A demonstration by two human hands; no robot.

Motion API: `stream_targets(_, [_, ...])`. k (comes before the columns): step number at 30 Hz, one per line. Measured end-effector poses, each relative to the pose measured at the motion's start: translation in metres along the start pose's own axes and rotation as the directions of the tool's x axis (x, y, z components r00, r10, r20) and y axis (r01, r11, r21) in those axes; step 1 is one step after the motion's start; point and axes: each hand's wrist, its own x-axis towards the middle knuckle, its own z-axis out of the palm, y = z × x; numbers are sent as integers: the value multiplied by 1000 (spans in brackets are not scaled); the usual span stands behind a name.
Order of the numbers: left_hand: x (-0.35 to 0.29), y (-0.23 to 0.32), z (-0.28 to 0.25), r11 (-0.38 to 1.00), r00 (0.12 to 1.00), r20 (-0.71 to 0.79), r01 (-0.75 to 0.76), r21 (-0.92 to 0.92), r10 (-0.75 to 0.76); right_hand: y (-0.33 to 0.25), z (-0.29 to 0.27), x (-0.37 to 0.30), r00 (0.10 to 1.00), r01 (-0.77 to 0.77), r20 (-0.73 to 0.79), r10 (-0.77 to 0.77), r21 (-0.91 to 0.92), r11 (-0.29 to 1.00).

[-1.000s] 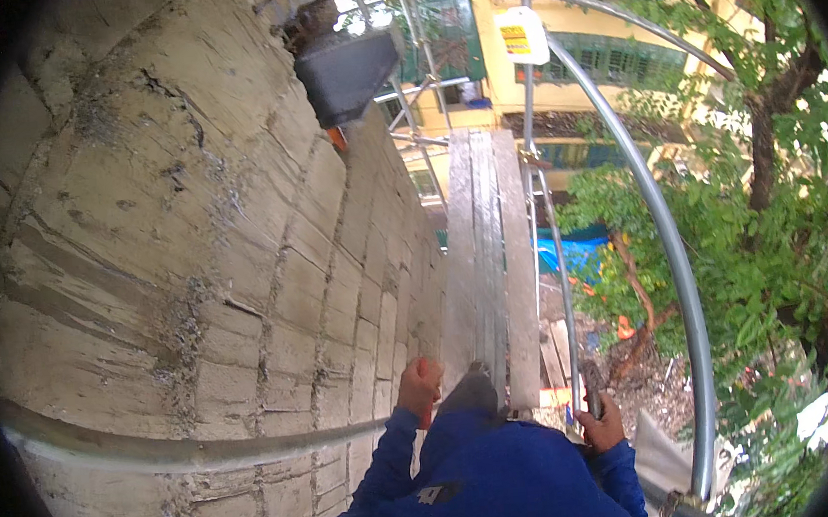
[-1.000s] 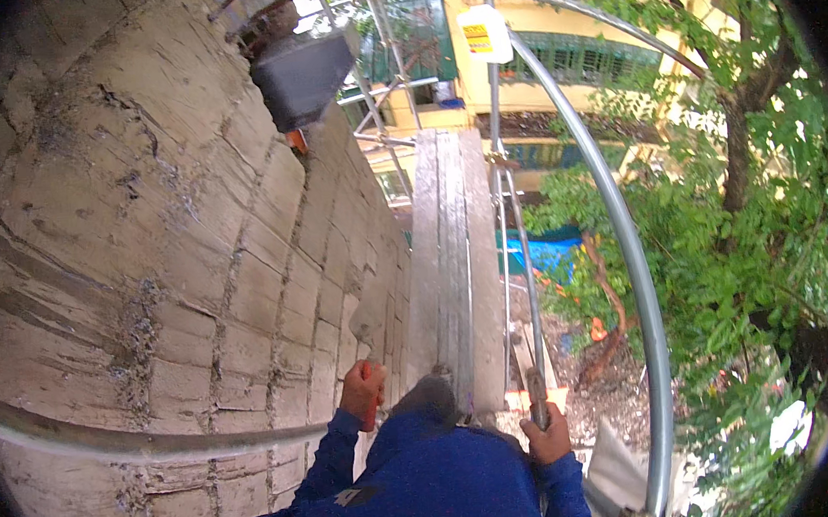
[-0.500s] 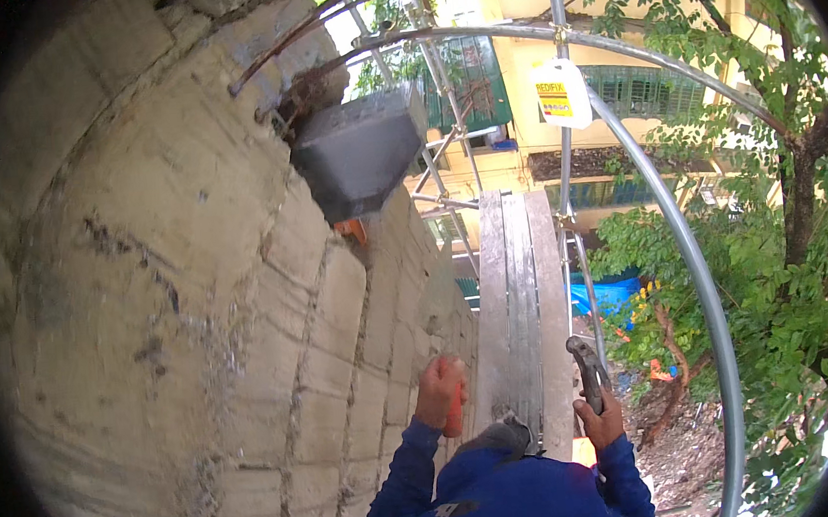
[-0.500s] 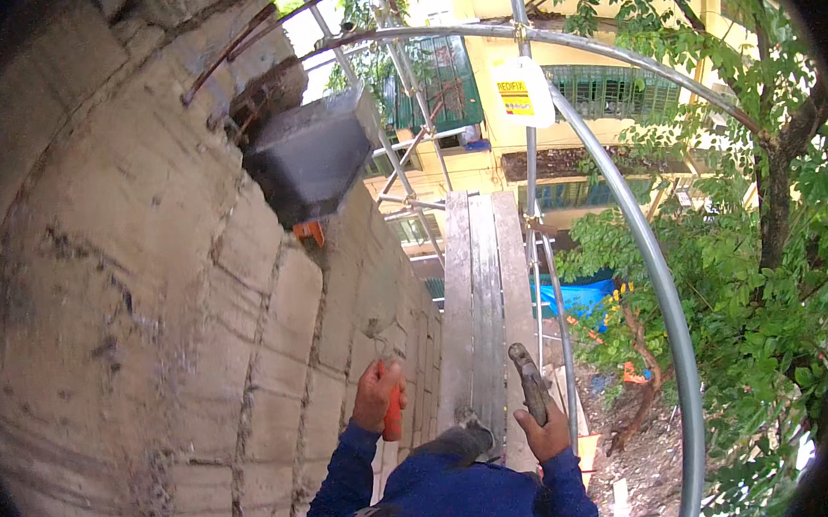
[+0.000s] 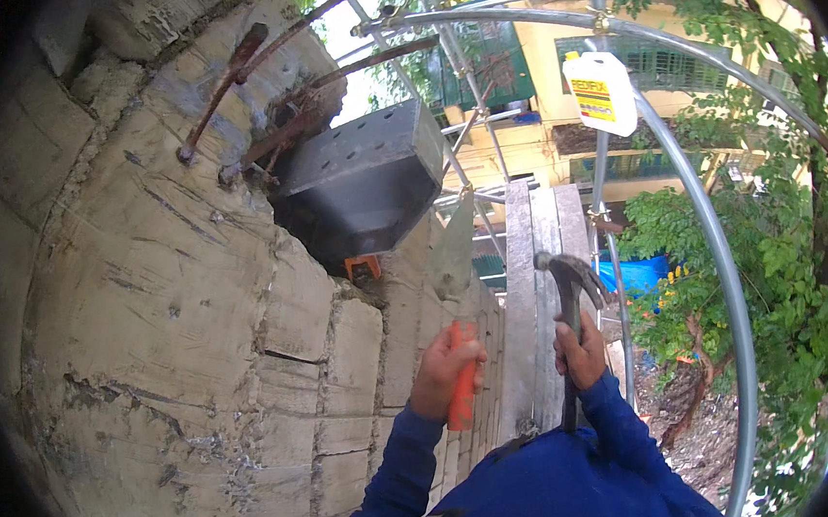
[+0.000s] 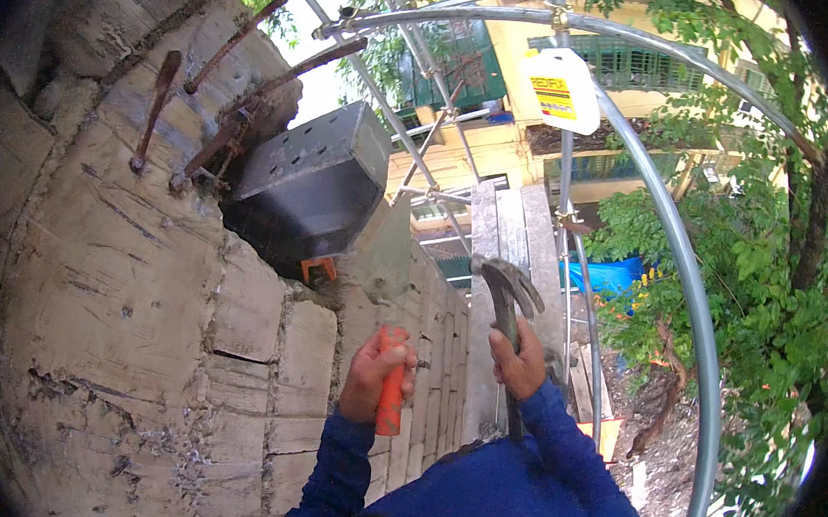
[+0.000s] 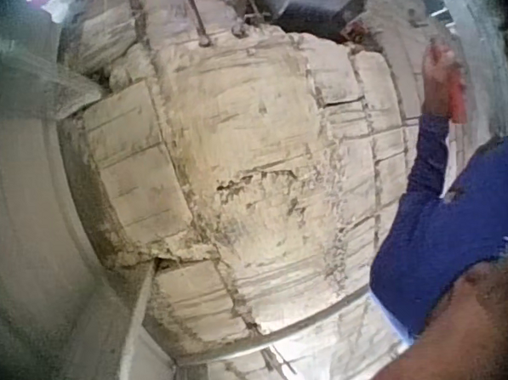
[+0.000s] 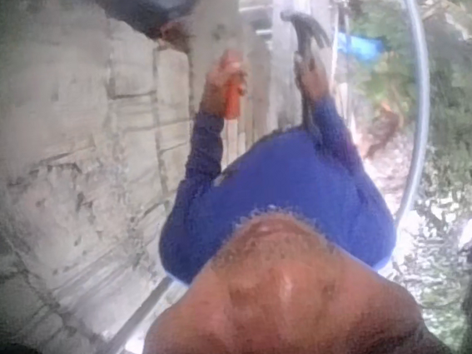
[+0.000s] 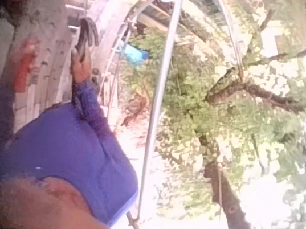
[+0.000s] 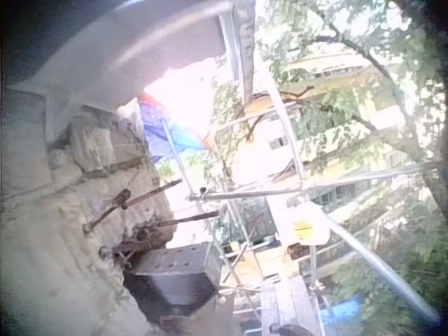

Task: The person stands on scaffolding and uses a hammer and chisel to chip away at a concrete wall. They repeatedly strike the chisel to remove pieces of the wall surface, focusing on a specific area near a metal fixture.

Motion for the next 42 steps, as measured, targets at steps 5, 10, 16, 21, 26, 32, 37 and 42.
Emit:
stream_targets(5, [59,-6,21,979,985,-138,-74,188,101,-8,10,111,986,2,163,-27,148,989])
stream_targets(10, [132,-9,36,963,925,-317,-141,231,211,-14,7,214,932,-47,362,-13,157,986])
stream_targets(16, [173,3,49,968,840,-510,-66,241,184,-16,23,288,853,-135,520,35,155,979])
stream_targets(21, [177,3,55,984,818,-566,-1,179,104,-7,34,308,815,-151,579,20,178,972])
stream_targets(26, [170,3,40,995,873,-483,-96,-40,65,-4,43,314,817,-169,575,39,176,970])
stream_targets(32, [169,14,32,997,894,-443,-71,-1,64,6,52,317,833,-53,553,-11,99,994])
stream_targets(37, [175,26,43,995,869,-491,-94,-37,64,4,52,328,797,34,596,-97,116,993])
stream_targets(42, [180,25,49,998,842,-536,-66,-2,55,-18,46,339,780,90,586,-219,242,966])
